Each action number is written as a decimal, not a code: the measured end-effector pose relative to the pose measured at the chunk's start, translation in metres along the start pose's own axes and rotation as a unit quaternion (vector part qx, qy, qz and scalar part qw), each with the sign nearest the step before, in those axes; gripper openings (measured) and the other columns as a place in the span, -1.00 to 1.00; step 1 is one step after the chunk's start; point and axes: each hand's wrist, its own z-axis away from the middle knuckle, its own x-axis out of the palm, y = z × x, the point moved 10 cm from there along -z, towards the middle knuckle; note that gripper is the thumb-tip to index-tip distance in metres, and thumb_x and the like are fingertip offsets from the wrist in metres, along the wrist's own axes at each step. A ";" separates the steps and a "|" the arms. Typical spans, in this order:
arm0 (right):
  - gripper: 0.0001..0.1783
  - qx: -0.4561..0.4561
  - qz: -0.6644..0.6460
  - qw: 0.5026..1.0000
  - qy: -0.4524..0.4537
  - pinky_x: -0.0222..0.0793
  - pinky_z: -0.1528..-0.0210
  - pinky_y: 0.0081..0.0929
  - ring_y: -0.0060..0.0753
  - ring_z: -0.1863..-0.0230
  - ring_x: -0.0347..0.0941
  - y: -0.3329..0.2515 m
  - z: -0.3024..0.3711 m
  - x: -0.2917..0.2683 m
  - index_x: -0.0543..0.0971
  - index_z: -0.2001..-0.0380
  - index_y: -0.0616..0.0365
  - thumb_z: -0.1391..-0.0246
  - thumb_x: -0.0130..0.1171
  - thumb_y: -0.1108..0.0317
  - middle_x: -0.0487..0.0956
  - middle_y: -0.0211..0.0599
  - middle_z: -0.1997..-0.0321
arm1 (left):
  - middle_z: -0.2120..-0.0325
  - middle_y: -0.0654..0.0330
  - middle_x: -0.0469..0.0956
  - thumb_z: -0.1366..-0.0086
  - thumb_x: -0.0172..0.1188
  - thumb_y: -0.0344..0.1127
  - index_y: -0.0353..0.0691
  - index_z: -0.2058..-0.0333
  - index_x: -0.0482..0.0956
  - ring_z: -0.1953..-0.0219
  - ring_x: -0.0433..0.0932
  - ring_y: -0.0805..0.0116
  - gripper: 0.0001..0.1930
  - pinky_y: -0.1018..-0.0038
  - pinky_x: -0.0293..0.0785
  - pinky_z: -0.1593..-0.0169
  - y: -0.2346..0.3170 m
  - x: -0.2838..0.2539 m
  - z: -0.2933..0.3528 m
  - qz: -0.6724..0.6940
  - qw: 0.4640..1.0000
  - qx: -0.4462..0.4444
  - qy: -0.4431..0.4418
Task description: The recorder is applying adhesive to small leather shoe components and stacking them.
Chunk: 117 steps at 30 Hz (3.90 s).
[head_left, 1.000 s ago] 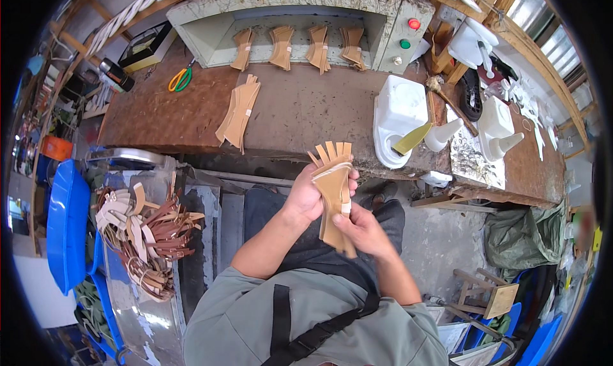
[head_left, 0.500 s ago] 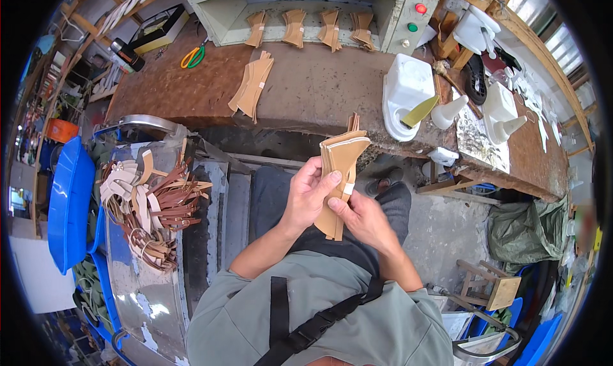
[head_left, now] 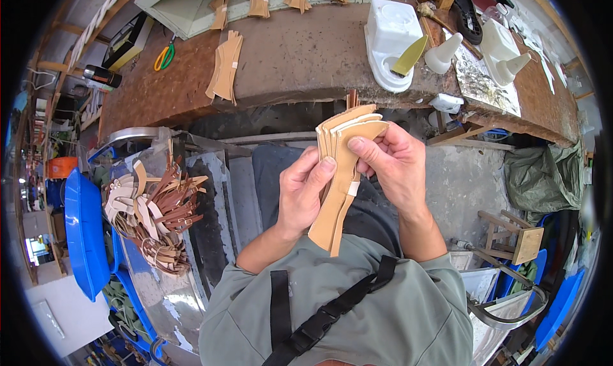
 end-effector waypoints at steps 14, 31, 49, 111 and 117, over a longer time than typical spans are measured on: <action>-0.83 -0.003 0.007 1.000 -0.001 0.27 0.62 -0.82 -0.82 0.61 0.35 0.003 0.000 -0.012 0.44 0.39 0.25 -0.02 0.20 0.40 0.52 -0.41 0.53 | 0.31 0.25 0.35 -0.32 -0.02 -0.36 -0.45 0.11 0.45 0.30 0.42 0.57 -0.73 0.62 0.39 0.25 -0.005 0.009 -0.010 0.010 1.000 0.028 -0.004; -0.83 -0.005 -0.019 0.999 -0.049 0.25 0.61 -0.80 -0.82 0.58 0.35 0.003 -0.001 -0.003 0.36 0.42 0.21 -0.07 0.15 0.43 0.51 -0.42 0.51 | 0.26 0.21 0.33 -0.34 -0.07 -0.34 -0.47 0.08 0.43 0.24 0.36 0.55 -0.69 0.61 0.35 0.18 0.005 0.013 -0.010 0.010 0.998 0.053 -0.018; -0.80 0.020 0.017 0.996 -0.086 0.34 0.53 -0.78 -0.79 0.47 0.41 0.000 0.008 0.005 0.41 0.23 0.25 -0.10 0.11 0.40 0.53 -0.41 0.35 | 0.21 0.21 0.31 -0.34 -0.07 -0.34 -0.47 0.06 0.42 0.21 0.36 0.53 -0.68 0.60 0.34 0.13 0.008 0.018 -0.009 0.038 0.996 0.054 -0.053; -0.87 -0.312 0.507 0.803 -0.002 0.43 0.35 -0.56 -0.44 0.33 0.51 -0.040 -0.122 -0.115 0.57 0.39 0.25 0.10 0.23 0.56 0.56 -0.30 0.38 | 0.08 0.23 0.41 -0.05 0.15 -0.44 -0.35 -0.10 0.21 0.07 0.39 0.51 -0.40 0.52 0.30 -0.01 -0.058 -0.023 -0.140 -0.022 0.959 -0.210 -0.191; -0.81 -0.180 0.518 0.836 0.034 0.39 0.38 -0.53 -0.43 0.39 0.50 -0.033 -0.110 -0.133 0.61 0.33 0.20 0.12 0.21 0.53 0.57 -0.32 0.48 | 0.08 0.24 0.41 -0.05 0.14 -0.46 -0.36 -0.09 0.22 0.07 0.38 0.52 -0.42 0.52 0.29 -0.03 -0.051 -0.026 -0.142 -0.020 0.960 -0.220 -0.173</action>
